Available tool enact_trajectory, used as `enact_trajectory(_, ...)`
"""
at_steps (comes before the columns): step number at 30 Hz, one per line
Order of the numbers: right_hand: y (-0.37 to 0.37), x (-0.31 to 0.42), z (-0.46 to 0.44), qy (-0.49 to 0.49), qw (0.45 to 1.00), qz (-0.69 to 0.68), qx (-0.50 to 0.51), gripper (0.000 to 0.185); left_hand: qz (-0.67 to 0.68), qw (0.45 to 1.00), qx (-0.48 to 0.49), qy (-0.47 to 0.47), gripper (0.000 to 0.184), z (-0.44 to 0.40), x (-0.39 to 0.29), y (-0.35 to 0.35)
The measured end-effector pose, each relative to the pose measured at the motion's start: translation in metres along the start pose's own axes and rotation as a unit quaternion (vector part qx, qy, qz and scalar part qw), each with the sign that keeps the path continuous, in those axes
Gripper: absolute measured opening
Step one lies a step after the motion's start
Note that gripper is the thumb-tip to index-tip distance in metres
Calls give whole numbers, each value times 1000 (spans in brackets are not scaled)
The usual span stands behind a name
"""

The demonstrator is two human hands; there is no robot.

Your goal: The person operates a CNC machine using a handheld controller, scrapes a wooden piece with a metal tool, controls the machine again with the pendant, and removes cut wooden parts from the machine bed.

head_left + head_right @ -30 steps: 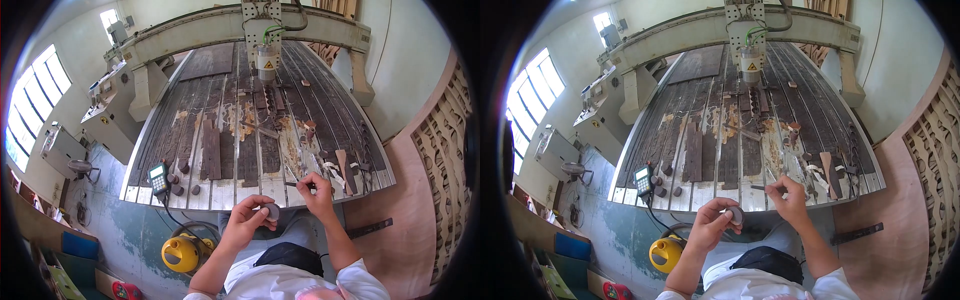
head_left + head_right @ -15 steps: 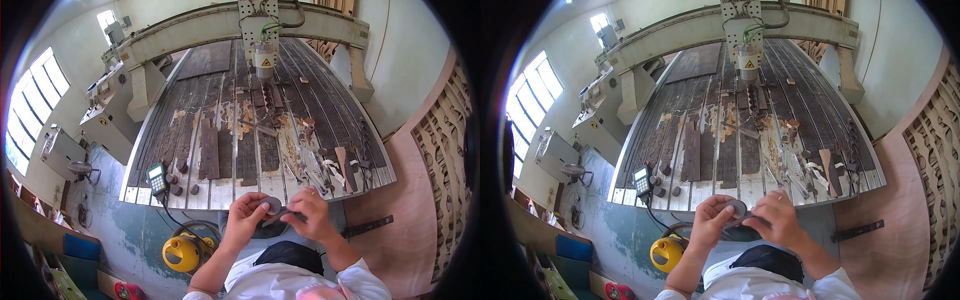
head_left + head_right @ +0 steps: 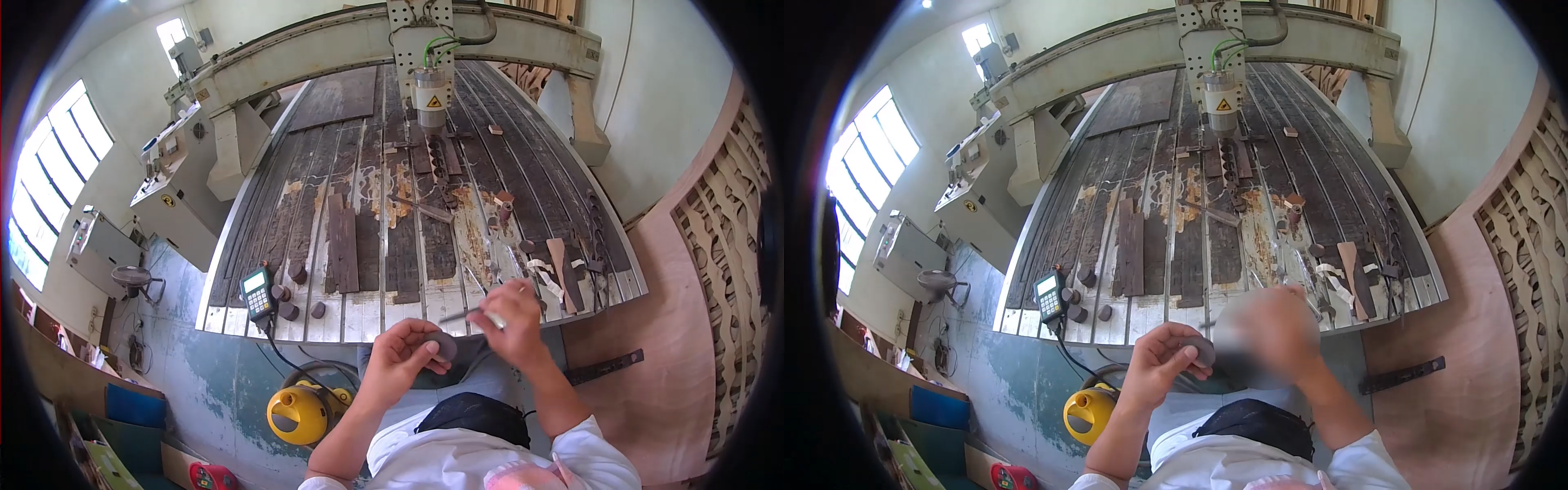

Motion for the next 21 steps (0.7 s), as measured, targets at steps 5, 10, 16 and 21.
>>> enact_trajectory(5, -3, -8, 1, 104, 993, -44, -29, 23, 9, 1000, -7, 0, 29, -4, 8, -2)
enact_trajectory(10, 1, -15, 10, 149, 985, -89, -25, 23, 31, 999, -5, 9, 34, -6, 7, -2)
enact_trajectory(16, 1, -13, 11, 144, 986, -78, -21, 25, 46, 998, -35, -25, 36, -8, 12, -4)
enact_trajectory(21, 2, 16, 1, 49, 996, -72, 27, 25, 32, 999, -6, -23, 33, -8, 17, -3)
Point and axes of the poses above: each hand's wrist, its own z-axis away from the middle knuckle, its own y-axis out of the palm, x = y × z, the point moved 4 cm from there along -z, towards the middle knuckle, and after that the axes turned 4 degrees about z, right-handed, at the moved point
